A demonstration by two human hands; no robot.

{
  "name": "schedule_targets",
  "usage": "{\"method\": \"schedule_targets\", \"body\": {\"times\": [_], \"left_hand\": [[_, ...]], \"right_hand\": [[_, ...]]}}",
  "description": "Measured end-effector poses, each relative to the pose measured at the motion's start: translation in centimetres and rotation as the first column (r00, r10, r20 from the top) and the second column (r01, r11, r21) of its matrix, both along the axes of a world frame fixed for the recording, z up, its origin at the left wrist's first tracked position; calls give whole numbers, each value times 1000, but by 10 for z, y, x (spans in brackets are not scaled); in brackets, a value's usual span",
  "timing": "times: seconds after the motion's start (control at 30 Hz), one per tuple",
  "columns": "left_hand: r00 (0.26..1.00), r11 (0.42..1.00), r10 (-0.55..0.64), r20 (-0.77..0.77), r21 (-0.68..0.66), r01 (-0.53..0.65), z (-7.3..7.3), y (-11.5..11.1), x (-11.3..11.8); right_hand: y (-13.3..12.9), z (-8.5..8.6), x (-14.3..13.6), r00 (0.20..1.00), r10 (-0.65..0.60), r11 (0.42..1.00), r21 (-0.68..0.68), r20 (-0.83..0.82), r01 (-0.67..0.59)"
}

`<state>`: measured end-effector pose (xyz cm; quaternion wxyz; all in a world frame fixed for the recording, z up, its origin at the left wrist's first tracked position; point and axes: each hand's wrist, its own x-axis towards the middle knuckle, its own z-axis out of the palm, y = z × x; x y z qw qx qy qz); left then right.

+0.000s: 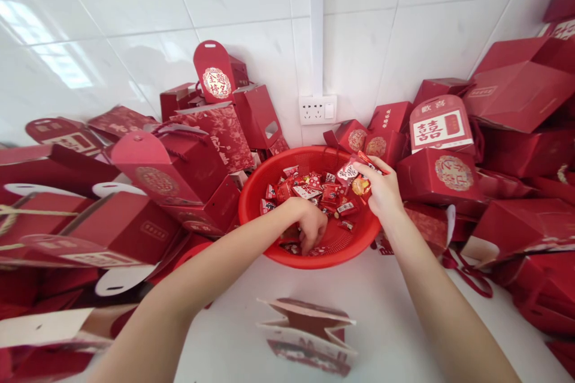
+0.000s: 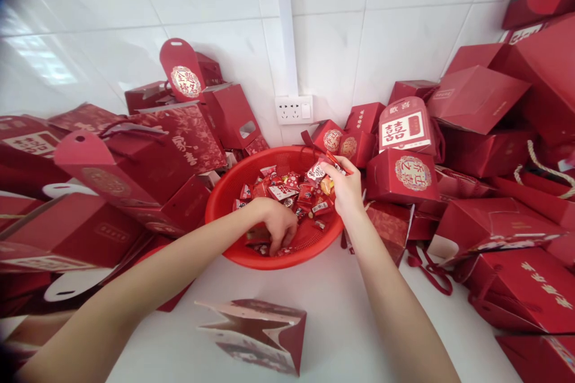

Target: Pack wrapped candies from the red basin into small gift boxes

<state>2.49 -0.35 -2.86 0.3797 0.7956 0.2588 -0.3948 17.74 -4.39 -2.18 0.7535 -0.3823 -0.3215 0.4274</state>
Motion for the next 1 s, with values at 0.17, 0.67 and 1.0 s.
{"method": "schedule_targets", "body": {"times": [0.17, 0.67, 1.0], "left_hand": [[997, 987, 57, 49, -156, -49, -5, 6, -3], [970, 995, 39, -241, -75, -58, -5, 12, -7], [899, 970, 241, 365, -130, -207, 8, 25, -15]], "right_hand": [[1, -1, 0, 1000, -8, 1000, -6, -4, 8], [-2, 2, -1, 1000, 7, 1000, -6, -2, -7], [2, -2, 1, 1000, 24, 1000, 5, 19, -24]]}}
